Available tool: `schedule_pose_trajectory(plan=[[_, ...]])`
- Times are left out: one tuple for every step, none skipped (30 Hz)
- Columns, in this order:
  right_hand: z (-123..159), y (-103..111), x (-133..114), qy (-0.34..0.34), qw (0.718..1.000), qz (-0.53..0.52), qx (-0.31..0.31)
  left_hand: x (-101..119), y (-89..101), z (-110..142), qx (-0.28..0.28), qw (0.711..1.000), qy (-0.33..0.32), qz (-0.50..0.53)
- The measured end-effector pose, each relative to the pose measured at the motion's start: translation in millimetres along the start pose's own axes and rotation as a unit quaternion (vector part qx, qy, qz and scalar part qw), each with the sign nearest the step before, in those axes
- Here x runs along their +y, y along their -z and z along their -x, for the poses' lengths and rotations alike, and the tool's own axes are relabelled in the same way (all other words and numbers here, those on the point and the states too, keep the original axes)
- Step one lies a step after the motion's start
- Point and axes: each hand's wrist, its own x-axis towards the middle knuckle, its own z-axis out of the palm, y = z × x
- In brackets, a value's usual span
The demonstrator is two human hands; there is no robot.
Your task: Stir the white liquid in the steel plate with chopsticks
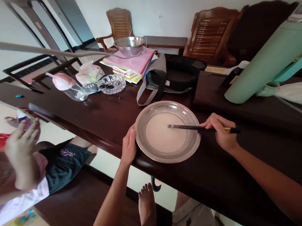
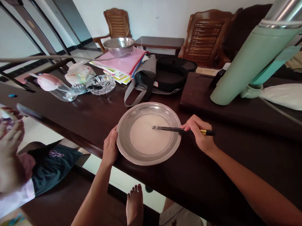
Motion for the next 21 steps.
schedule_pose_trajectory(plan=[[0.4, 0.0, -0.3, 0.005, 1.0, -0.009, -0.015, 0.0, 0.0, 0.0, -0.001, 1.0, 0.002, 0.0], [0.7, -0.2, -0.6, 0.015, 0.999, -0.008, -0.043, 0.1, 0.0, -0.1, 0.0, 1.0, 0.004, 0.0], [0.8, -0.5, -1.0, 0.026, 0.997, 0.004, -0.071, 0.2, 0.0, -0.1, 0.001, 1.0, 0.005, -0.001], [0.7, -0.9, -1.3, 0.033, 0.995, 0.022, -0.09, 0.3, 0.1, -0.1, 0.003, 1.0, 0.005, -0.001], [0.5, -1.0, -1.4, 0.033, 0.994, 0.039, -0.093, 0.4, 0.1, -0.2, 0.004, 1.0, 0.003, -0.001], [0.1, -1.0, -1.4, 0.029, 0.995, 0.049, -0.077, 0.6, 0.0, -0.1, 0.004, 1.0, 0.002, -0.001], [-0.1, -0.7, -1.3, 0.022, 0.997, 0.048, -0.051, 0.7, 0.0, -0.1, 0.004, 1.0, 0.0, -0.001], [-0.3, -0.3, -1.1, 0.015, 0.999, 0.037, -0.025, 0.8, -0.1, 0.0, 0.002, 1.0, -0.001, -0.002], [-0.2, 0.0, -0.9, 0.013, 1.0, 0.023, -0.011, 0.8, -0.2, 0.1, 0.0, 1.0, -0.001, -0.001], [0.0, 0.3, -0.9, 0.015, 1.0, 0.011, -0.014, 0.7, -0.3, 0.2, 0.0, 1.0, -0.001, -0.001], [0.2, 0.3, -1.0, 0.022, 0.999, 0.006, -0.03, 0.6, -0.3, 0.2, 0.0, 1.0, 0.0, -0.001], [0.4, 0.1, -1.2, 0.028, 0.998, 0.013, -0.054, 0.6, -0.3, 0.3, 0.001, 1.0, 0.001, -0.001], [0.5, -0.1, -1.5, 0.031, 0.997, 0.025, -0.071, 0.6, -0.3, 0.3, 0.004, 1.0, 0.003, 0.0], [0.5, -0.3, -1.6, 0.026, 0.996, 0.039, -0.076, 0.6, -0.3, 0.3, 0.006, 1.0, 0.003, -0.001], [0.5, -0.3, -1.5, 0.015, 0.997, 0.047, -0.066, 0.6, -0.2, 0.4, 0.008, 1.0, 0.003, -0.002], [0.5, -0.2, -1.4, 0.002, 0.998, 0.044, -0.044, 0.7, -0.2, 0.4, 0.008, 1.0, 0.003, -0.003], [0.6, -0.1, -1.2, -0.009, 0.999, 0.032, -0.022, 0.7, -0.2, 0.4, 0.006, 1.0, 0.003, -0.004], [0.9, 0.0, -1.1, -0.016, 1.0, 0.016, -0.008, 0.7, -0.2, 0.4, 0.004, 1.0, 0.002, -0.004], [1.1, -0.1, -1.2, -0.015, 1.0, 0.003, -0.011, 0.6, -0.2, 0.4, 0.002, 1.0, 0.002, -0.003], [1.4, -0.4, -1.4, -0.008, 1.0, -0.001, -0.03, 0.5, -0.3, 0.4, 0.001, 1.0, 0.003, -0.001], [1.5, -0.9, -1.9, 0.002, 0.999, 0.004, -0.053, 0.5, -0.3, 0.3, 0.001, 1.0, 0.003, 0.001]])
